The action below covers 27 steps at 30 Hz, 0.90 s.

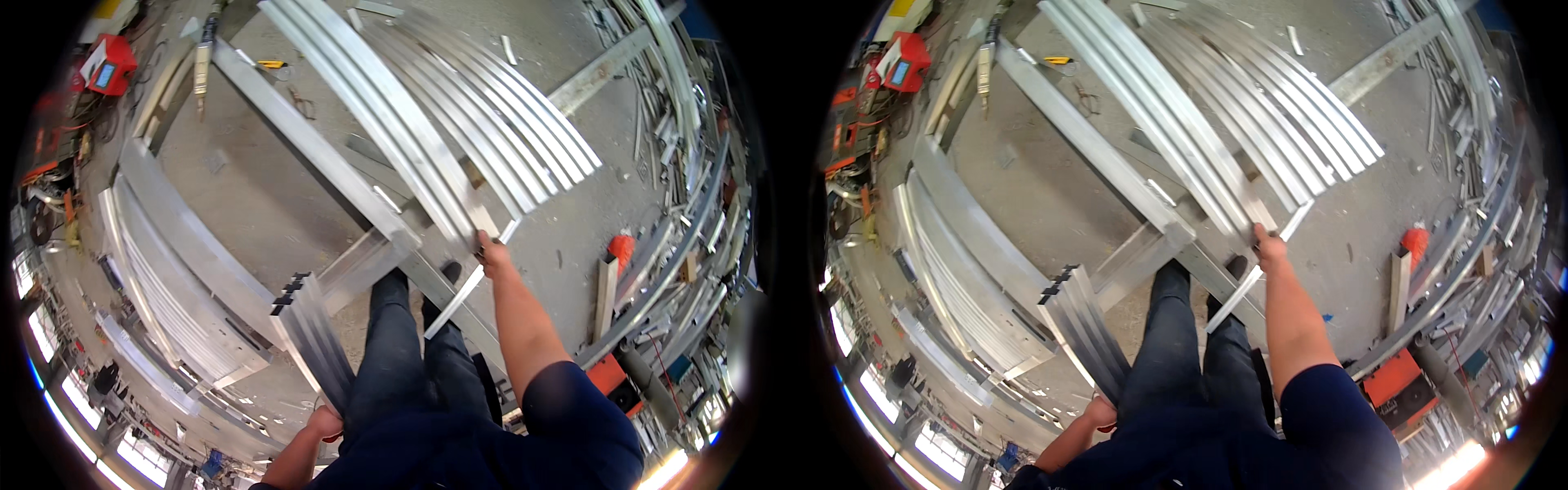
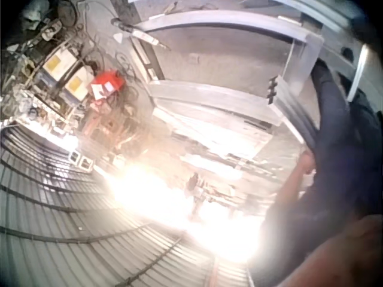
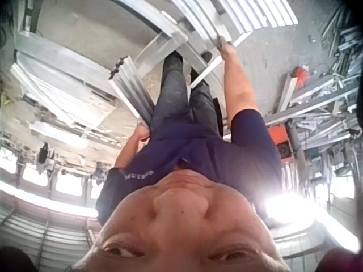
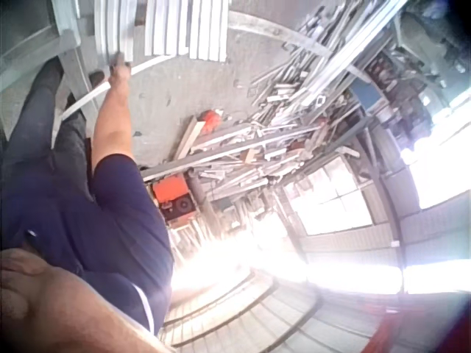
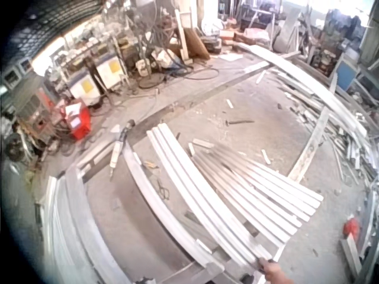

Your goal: The person measures and marks several long silver metal profiles using a tape measure and a marker. They walk through the workshop to gather materials, then repeatedly measure and mark the profiles on a workbench.

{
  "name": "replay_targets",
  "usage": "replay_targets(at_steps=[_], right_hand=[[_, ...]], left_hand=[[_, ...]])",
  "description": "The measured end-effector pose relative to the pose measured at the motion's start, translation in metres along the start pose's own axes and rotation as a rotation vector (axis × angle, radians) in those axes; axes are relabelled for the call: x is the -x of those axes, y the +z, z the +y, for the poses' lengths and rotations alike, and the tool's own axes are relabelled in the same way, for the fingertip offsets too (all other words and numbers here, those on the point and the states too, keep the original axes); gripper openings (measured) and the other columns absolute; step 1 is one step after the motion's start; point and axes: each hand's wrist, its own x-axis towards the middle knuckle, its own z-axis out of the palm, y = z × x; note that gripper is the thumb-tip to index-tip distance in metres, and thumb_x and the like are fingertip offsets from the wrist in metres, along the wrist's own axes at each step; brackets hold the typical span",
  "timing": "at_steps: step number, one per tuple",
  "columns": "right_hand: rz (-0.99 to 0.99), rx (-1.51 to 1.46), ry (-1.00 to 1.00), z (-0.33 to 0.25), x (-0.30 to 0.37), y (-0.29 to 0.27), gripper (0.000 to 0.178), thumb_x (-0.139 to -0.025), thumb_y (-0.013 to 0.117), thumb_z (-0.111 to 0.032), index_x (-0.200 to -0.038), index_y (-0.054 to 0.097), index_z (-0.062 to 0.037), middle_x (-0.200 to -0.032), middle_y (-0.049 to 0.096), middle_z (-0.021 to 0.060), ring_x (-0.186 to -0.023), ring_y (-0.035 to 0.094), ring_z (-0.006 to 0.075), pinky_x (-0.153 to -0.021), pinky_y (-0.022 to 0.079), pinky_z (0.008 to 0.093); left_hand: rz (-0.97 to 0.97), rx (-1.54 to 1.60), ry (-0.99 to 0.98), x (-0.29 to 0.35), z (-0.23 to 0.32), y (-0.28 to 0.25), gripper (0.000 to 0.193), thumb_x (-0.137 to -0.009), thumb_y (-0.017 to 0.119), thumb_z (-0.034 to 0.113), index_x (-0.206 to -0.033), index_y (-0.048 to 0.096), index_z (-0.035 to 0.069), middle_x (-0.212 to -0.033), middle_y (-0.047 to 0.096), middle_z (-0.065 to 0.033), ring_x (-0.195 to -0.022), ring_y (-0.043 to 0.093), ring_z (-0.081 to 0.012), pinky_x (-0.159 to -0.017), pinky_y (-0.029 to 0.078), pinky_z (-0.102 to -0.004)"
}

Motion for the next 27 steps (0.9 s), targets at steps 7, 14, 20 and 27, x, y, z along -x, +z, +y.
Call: replay_targets(at_steps=[7,14,20,27], right_hand=[[-0.132,-0.012,-0.002,0.004,-0.013,-0.011,0.092,-0.088,0.073,-0.034,-0.151,0.016,0.0014,-0.127,0.052,0.0130,-0.108,0.056,0.0260,-0.094,0.048,0.0417],[-0.010,0.012,0.012,-0.004,0.004,0.000,0.079,-0.089,0.072,-0.032,-0.145,0.029,0.0031,-0.124,0.053,0.0128,-0.107,0.056,0.0257,-0.094,0.049,0.0409],[-0.063,-0.014,-0.032,-0.003,0.009,0.000,0.075,-0.090,0.072,-0.031,-0.141,0.032,0.0060,-0.121,0.054,0.0123,-0.103,0.058,0.0243,-0.092,0.050,0.0399],[-0.019,0.056,-0.098,-0.004,0.019,-0.004,0.074,-0.084,0.077,-0.032,-0.136,0.041,0.0058,-0.121,0.058,0.0132,-0.103,0.060,0.0250,-0.083,0.054,0.0392]], left_hand=[[-0.109,0.021,-0.169,0.012,0.041,-0.035,0.051,-0.071,0.070,0.048,-0.103,0.071,0.008,-0.106,0.069,-0.0204,-0.103,0.065,-0.0350,-0.086,0.052,-0.0409],[-0.063,0.047,-0.107,0.003,0.015,-0.017,0.053,-0.069,0.072,0.047,-0.104,0.071,0.007,-0.105,0.069,-0.0210,-0.102,0.065,-0.0352,-0.085,0.052,-0.0404],[0.007,0.079,0.002,-0.003,-0.005,-0.005,0.049,-0.070,0.071,0.046,-0.102,0.072,0.009,-0.104,0.069,-0.0206,-0.102,0.065,-0.0350,-0.085,0.052,-0.0406],[-0.012,-0.014,0.052,-0.002,0.004,-0.015,0.044,-0.073,0.067,0.042,-0.102,0.072,0.009,-0.105,0.069,-0.0208,-0.103,0.064,-0.0363,-0.084,0.052,-0.0417]])
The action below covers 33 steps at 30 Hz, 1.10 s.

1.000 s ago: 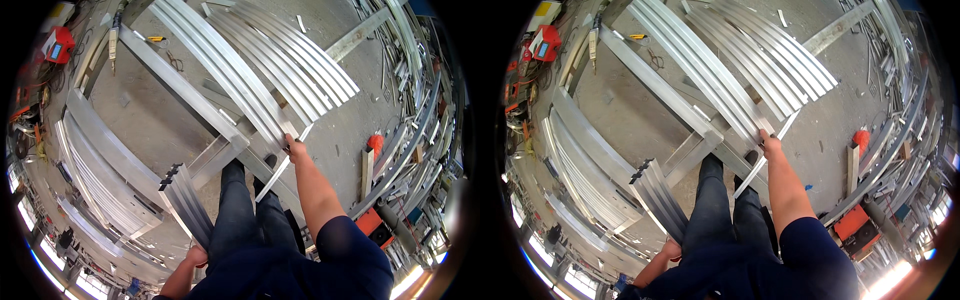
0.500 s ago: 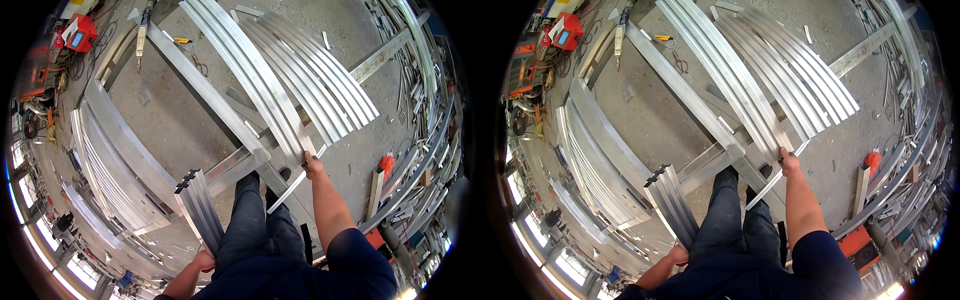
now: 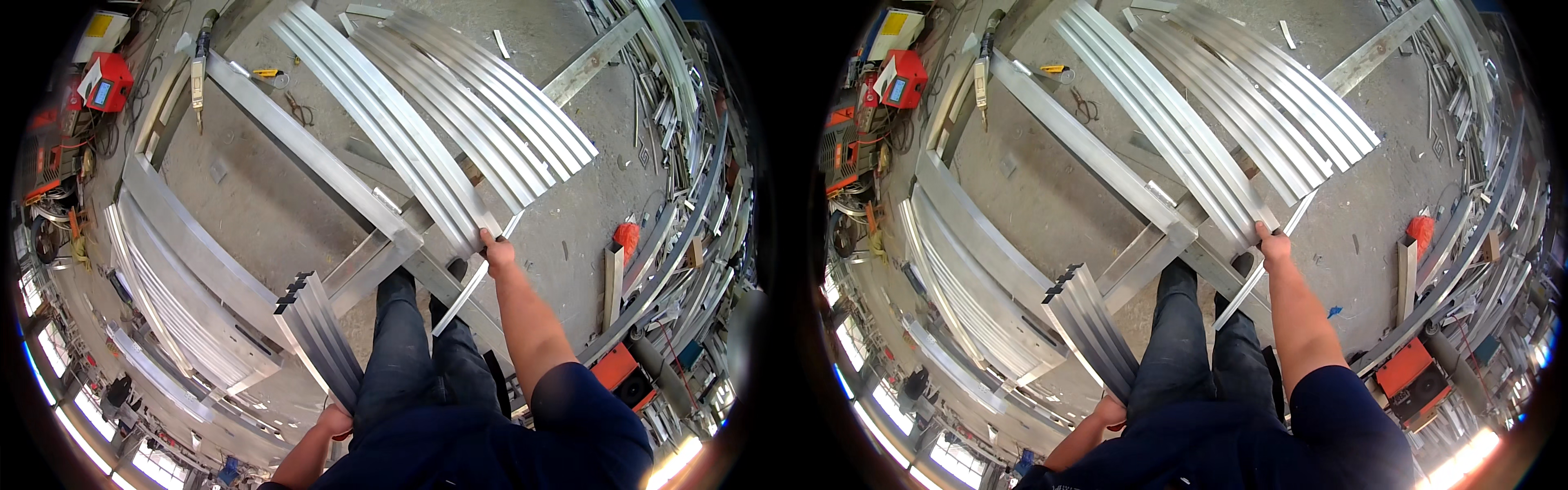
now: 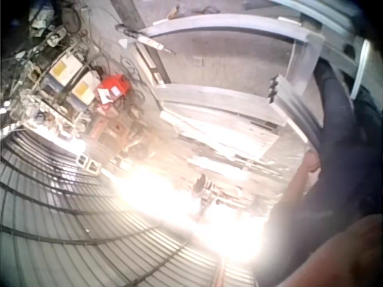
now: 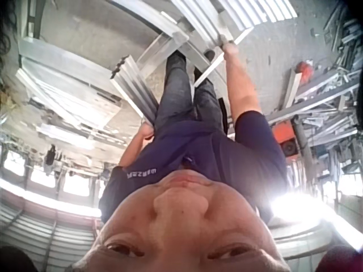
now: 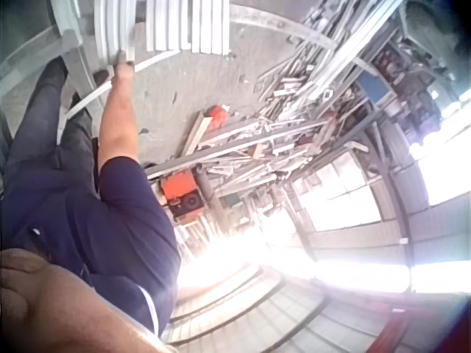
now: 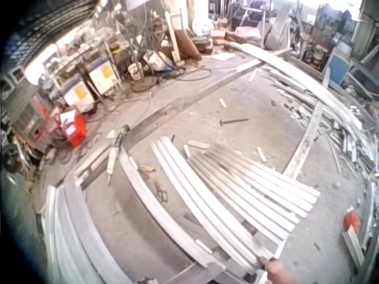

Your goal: The person measures and marks several long silver metal profiles using a tape measure and a marker. They walk through the workshop to gather materials, then repeatedly measure and mark the profiles on a workbench.

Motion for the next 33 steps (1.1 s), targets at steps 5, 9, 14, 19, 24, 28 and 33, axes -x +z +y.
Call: replay_targets(at_steps=[5,9,14,19,24,28,33], right_hand=[[0.012,-0.009,-0.117,-0.011,0.030,0.007,0.064,-0.084,0.078,-0.031,-0.130,0.049,0.0023,-0.119,0.060,0.0122,-0.104,0.060,0.0252,-0.082,0.054,0.0408],[-0.038,-0.114,-0.194,-0.025,0.043,0.015,0.064,-0.083,0.078,-0.030,-0.129,0.049,0.0020,-0.119,0.060,0.0133,-0.100,0.061,0.0245,-0.083,0.053,0.0421],[0.098,0.074,-0.370,-0.037,0.046,0.020,0.068,-0.077,0.082,-0.033,-0.121,0.052,0.0094,-0.111,0.063,0.0187,-0.100,0.062,0.0254,-0.082,0.051,0.0369],[0.111,0.238,-0.276,-0.051,0.060,0.024,0.065,-0.073,0.082,-0.041,-0.110,0.060,0.0073,-0.098,0.068,0.0184,-0.089,0.066,0.0295,-0.081,0.051,0.0398],[0.383,0.680,-0.524,-0.057,0.083,0.022,0.062,-0.077,0.077,-0.046,-0.105,0.059,0.0059,-0.102,0.064,0.0209,-0.095,0.063,0.0370,-0.083,0.050,0.0433],[0.355,0.780,-0.743,-0.072,0.106,0.014,0.051,-0.078,0.077,-0.038,-0.105,0.060,0.0014,-0.105,0.058,0.0169,-0.099,0.057,0.0354,-0.084,0.048,0.0436],[0.188,1.001,-1.120,-0.092,0.109,0.020,0.052,-0.074,0.079,-0.030,-0.113,0.060,-0.0023,-0.117,0.057,0.0152,-0.114,0.051,0.0348,-0.098,0.043,0.0442]], left_hand=[[0.008,-0.020,-0.023,-0.002,-0.003,0.003,0.043,-0.073,0.067,0.041,-0.103,0.072,0.010,-0.106,0.068,-0.0217,-0.104,0.063,-0.0373,-0.086,0.051,-0.0418],[-0.013,-0.017,-0.079,0.001,0.012,-0.007,0.044,-0.072,0.070,0.039,-0.102,0.071,0.007,-0.106,0.068,-0.0221,-0.103,0.064,-0.0370,-0.085,0.052,-0.0414],[-0.031,-0.014,-0.161,0.008,0.030,-0.018,0.047,-0.069,0.073,0.039,-0.100,0.071,0.003,-0.104,0.069,-0.0222,-0.101,0.065,-0.0365,-0.084,0.052,-0.0408],[-0.048,0.026,-0.202,0.011,0.044,-0.025,0.046,-0.068,0.074,0.039,-0.098,0.071,0.004,-0.103,0.069,-0.0216,-0.100,0.065,-0.0360,-0.084,0.052,-0.0406],[0.008,0.052,-0.154,0.010,0.035,-0.014,0.047,-0.066,0.075,0.039,-0.098,0.072,0.005,-0.102,0.069,-0.0214,-0.100,0.066,-0.0358,-0.083,0.052,-0.0408],[0.001,0.051,-0.156,0.007,0.030,-0.007,0.046,-0.068,0.073,0.041,-0.100,0.072,0.007,-0.103,0.069,-0.0214,-0.101,0.065,-0.0364,-0.084,0.052,-0.0411],[0.044,0.079,-0.062,0.004,0.020,-0.002,0.046,-0.071,0.070,0.042,-0.100,0.071,0.006,-0.103,0.069,-0.0218,-0.102,0.065,-0.0369,-0.084,0.052,-0.0411]])
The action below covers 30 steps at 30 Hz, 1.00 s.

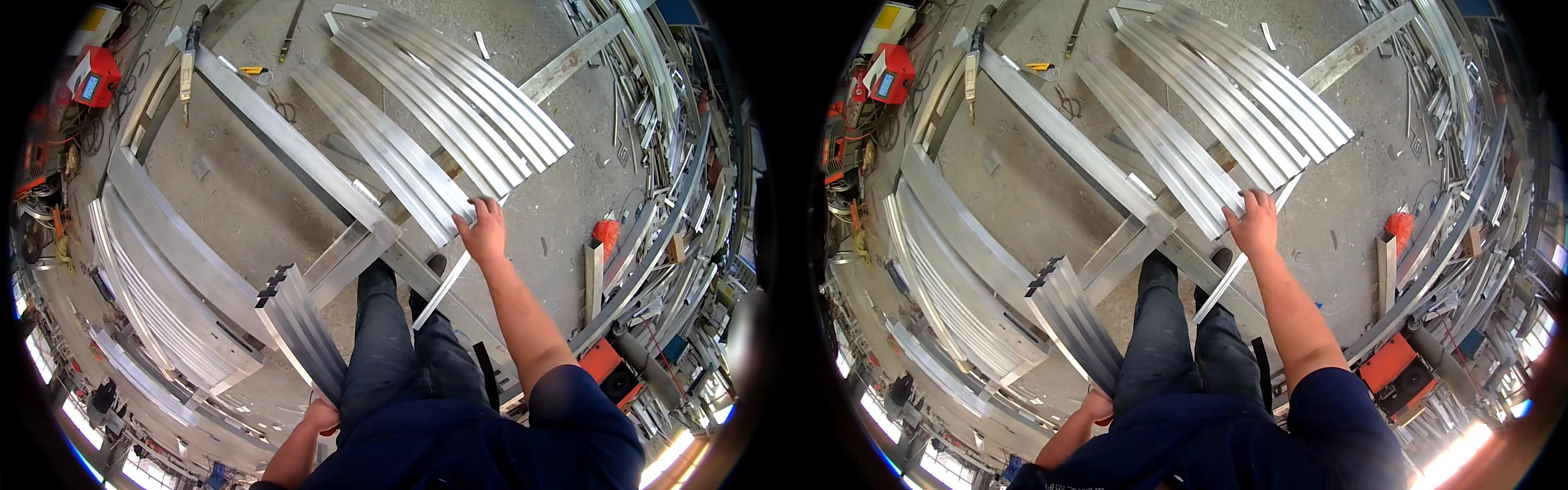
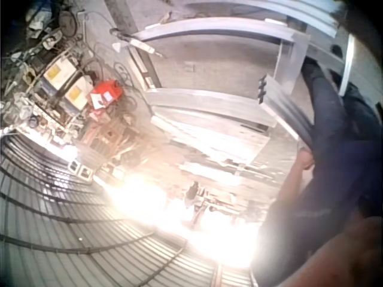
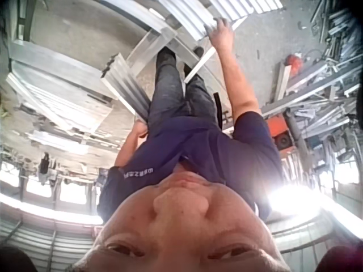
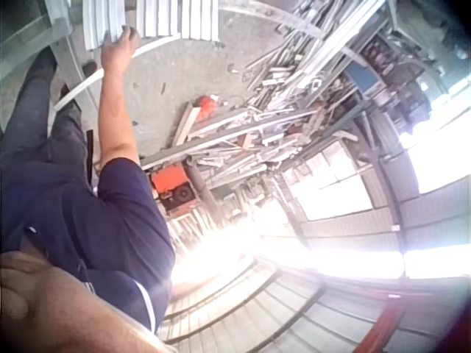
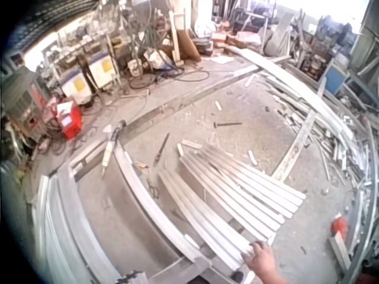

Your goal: The person measures and marks several long silver metal profiles using a tape measure and a marker. They walk through the workshop to gather materials, then repeatedly measure and mark the profiles on a workbench.

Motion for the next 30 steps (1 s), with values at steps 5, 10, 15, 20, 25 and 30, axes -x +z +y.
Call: replay_targets(at_steps=[5,10,15,20,25,30], right_hand=[[0.160,0.311,-0.036,0.017,-0.073,-0.011,0.060,-0.073,0.080,-0.028,-0.122,0.055,-0.0033,-0.135,0.047,0.0178,-0.127,0.041,0.0379,-0.110,0.030,0.0500],[-0.085,0.103,0.010,-0.022,-0.093,-0.032,0.059,-0.081,0.076,-0.031,-0.127,0.053,-0.0021,-0.127,0.056,0.0198,-0.115,0.056,0.0345,-0.096,0.048,0.0406],[-0.881,-0.543,0.023,-0.095,-0.014,0.014,0.092,-0.073,0.081,-0.050,-0.140,0.042,0.0002,-0.127,0.058,0.0217,-0.118,0.057,0.0328,-0.101,0.046,0.0408],[-1.090,-0.803,-0.167,-0.164,0.065,0.082,0.105,-0.072,0.077,-0.057,-0.144,0.032,0.0064,-0.141,0.045,0.0277,-0.132,0.044,0.0380,-0.111,0.035,0.0409],[-0.905,-0.930,-0.158,-0.194,0.071,0.058,0.104,-0.071,0.078,-0.055,-0.143,0.034,0.0042,-0.133,0.053,0.0255,-0.125,0.051,0.0350,-0.105,0.040,0.0393],[-0.942,-1.011,-0.069,-0.155,0.042,-0.008,0.077,-0.067,0.082,-0.051,-0.120,0.059,0.0010,-0.100,0.068,0.0174,-0.096,0.066,0.0278,-0.085,0.049,0.0371]], left_hand=[[-0.009,-0.021,0.003,0.006,-0.001,-0.010,0.045,-0.072,0.070,0.043,-0.100,0.072,0.008,-0.104,0.069,-0.0214,-0.103,0.065,-0.0363,-0.083,0.052,-0.0409],[0.127,0.004,-0.074,0.020,0.029,-0.060,0.040,-0.070,0.074,0.043,-0.091,0.073,0.008,-0.077,0.071,-0.0128,-0.075,0.070,-0.0287,-0.070,0.055,-0.0377],[0.321,0.310,-0.049,0.068,0.131,-0.218,0.026,-0.072,0.076,0.027,-0.078,0.066,0.003,-0.056,0.062,-0.0039,-0.040,0.056,-0.0129,-0.044,0.048,-0.0306],[0.583,0.365,0.230,0.140,0.208,-0.378,0.048,-0.070,0.081,0.023,-0.106,0.061,0.000,-0.078,0.063,-0.0049,-0.059,0.060,-0.0105,-0.046,0.047,-0.0262],[0.662,0.571,0.576,0.204,0.246,-0.492,0.067,-0.085,0.064,0.038,-0.135,0.045,-0.003,-0.119,0.059,-0.0142,-0.105,0.061,-0.0228,-0.090,0.050,-0.0365],[0.454,0.904,0.832,0.200,0.309,-0.518,0.073,-0.095,0.054,0.049,-0.143,0.035,-0.004,-0.134,0.052,-0.0194,-0.117,0.058,-0.0297,-0.099,0.049,-0.0420]])
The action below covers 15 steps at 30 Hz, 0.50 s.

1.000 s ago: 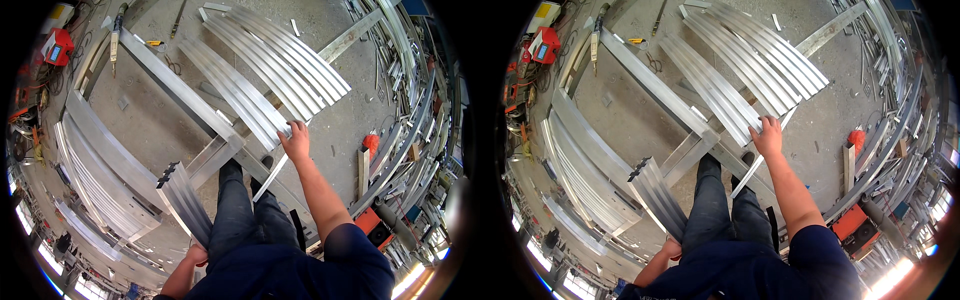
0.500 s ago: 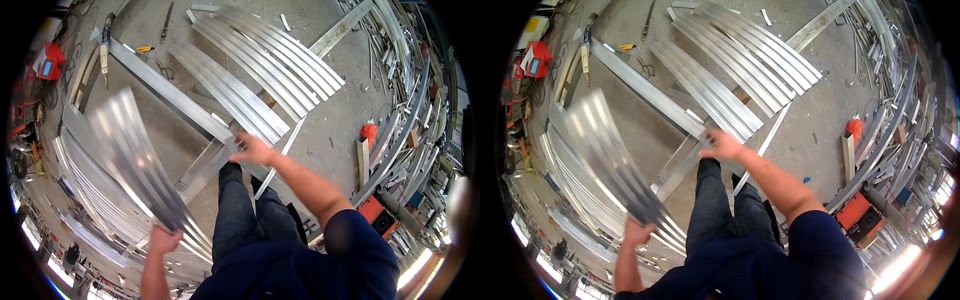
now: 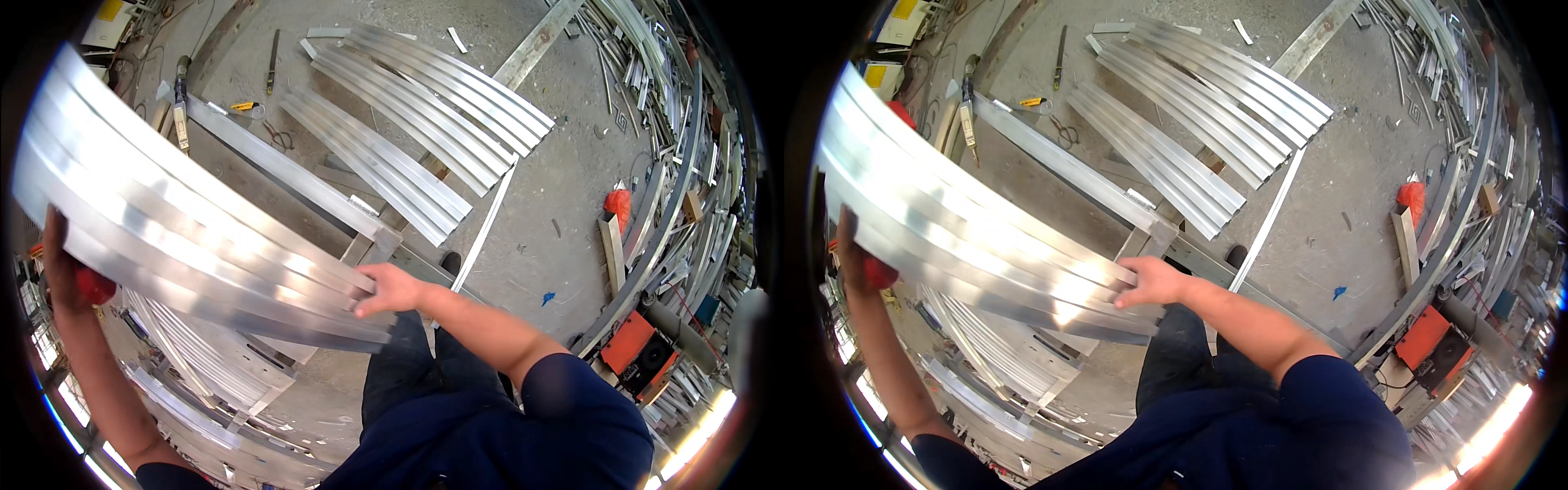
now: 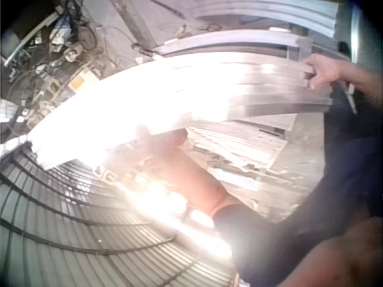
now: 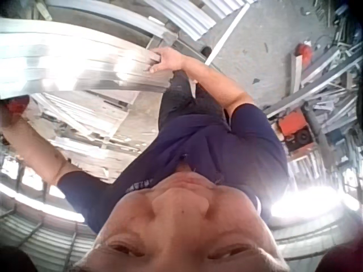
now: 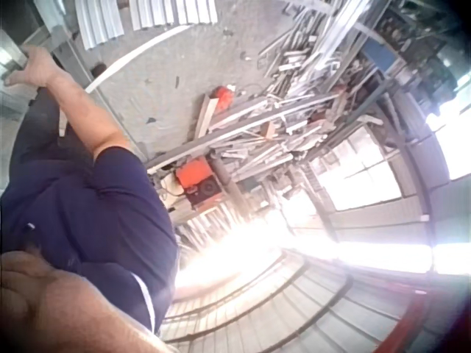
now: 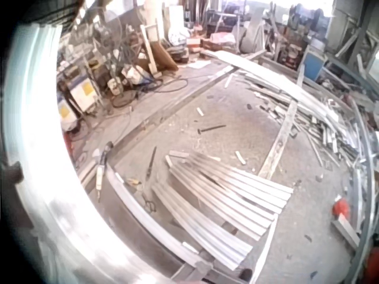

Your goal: The person measures and marks several long silver metal profiles using a tape measure and a marker. They walk through the workshop to gather materials, then repeatedly measure and mark the profiles on a workbench.

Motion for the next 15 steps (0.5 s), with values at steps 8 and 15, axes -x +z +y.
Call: replay_targets(at_steps=[8,15], right_hand=[[0.486,0.290,0.306,0.009,0.124,-0.073,0.063,-0.076,0.073,-0.057,-0.101,0.069,0.0002,-0.079,0.068,0.0200,-0.075,0.068,0.0321,-0.071,0.053,0.0411],[0.497,0.645,0.637,-0.017,0.084,-0.119,0.079,-0.087,0.053,-0.067,-0.087,0.067,0.0109,-0.087,0.066,0.0303,-0.084,0.066,0.0417,-0.078,0.052,0.0459]], left_hand=[[0.068,-0.988,-0.114,-0.033,-0.156,0.007,0.056,-0.084,0.072,0.039,-0.114,0.065,-0.007,-0.104,0.070,-0.0182,-0.090,0.066,-0.0197,-0.082,0.051,-0.0347],[-0.186,-0.904,-0.695,0.090,-0.325,0.003,0.046,-0.083,0.073,0.036,-0.105,0.070,-0.004,-0.092,0.072,-0.0150,-0.082,0.066,-0.0202,-0.077,0.051,-0.0358]])
